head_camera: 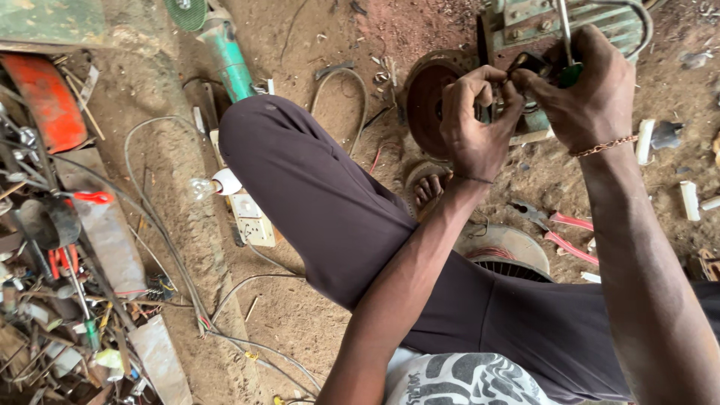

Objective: The person sits on the ground repairing an electric motor, using a screwdriver to loosen and tighten screws on the motor's terminal box and housing. They reposition the motor, handle small screws and wires by hand, and continue driving screws with the screwdriver throughout the episode.

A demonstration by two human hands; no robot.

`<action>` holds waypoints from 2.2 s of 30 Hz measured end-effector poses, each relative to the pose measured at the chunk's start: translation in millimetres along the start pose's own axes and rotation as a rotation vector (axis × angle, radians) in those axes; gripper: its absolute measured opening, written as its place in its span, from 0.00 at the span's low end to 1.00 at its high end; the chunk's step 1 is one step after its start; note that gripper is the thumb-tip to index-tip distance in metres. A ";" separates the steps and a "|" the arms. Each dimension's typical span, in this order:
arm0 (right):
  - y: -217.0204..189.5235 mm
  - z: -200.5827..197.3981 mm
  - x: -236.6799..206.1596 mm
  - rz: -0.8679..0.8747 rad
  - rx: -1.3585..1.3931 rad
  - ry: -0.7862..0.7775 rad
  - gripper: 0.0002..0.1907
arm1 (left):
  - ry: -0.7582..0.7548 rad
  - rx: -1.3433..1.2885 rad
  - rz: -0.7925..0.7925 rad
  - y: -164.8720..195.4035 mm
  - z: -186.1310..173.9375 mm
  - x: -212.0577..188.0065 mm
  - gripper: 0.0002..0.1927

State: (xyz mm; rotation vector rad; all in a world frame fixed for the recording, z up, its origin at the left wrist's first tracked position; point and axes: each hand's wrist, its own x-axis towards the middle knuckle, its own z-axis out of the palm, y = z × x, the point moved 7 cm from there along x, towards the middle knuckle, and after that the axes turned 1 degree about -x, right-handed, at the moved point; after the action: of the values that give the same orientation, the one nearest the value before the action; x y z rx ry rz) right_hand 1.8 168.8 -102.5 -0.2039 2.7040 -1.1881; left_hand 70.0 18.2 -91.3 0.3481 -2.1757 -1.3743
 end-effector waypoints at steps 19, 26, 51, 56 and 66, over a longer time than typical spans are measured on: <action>0.5 -58.8 -121.0 0.039 -0.135 0.103 0.13 | -0.059 0.024 0.034 35.5 -6.8 5.6 0.13; 14.7 -72.2 -125.9 -0.023 -0.156 0.096 0.12 | -0.093 0.017 0.063 27.6 -6.2 -0.2 0.12; 15.5 -79.0 -112.1 -0.072 -0.293 0.136 0.11 | -0.144 0.023 0.122 27.9 -3.1 1.0 0.12; 16.3 -77.1 -111.7 -0.082 -0.292 0.141 0.11 | -0.129 0.002 0.136 26.8 -2.2 1.3 0.13; 11.7 -80.3 -105.4 -0.152 -0.424 0.112 0.10 | -0.146 -0.012 0.067 27.1 -2.6 4.3 0.11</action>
State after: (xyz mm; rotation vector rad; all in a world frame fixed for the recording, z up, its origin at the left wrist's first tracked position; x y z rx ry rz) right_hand 86.4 254.8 -46.3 -0.4160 3.0583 -0.6579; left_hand 69.7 26.3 -65.0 0.1732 -2.2737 -1.4151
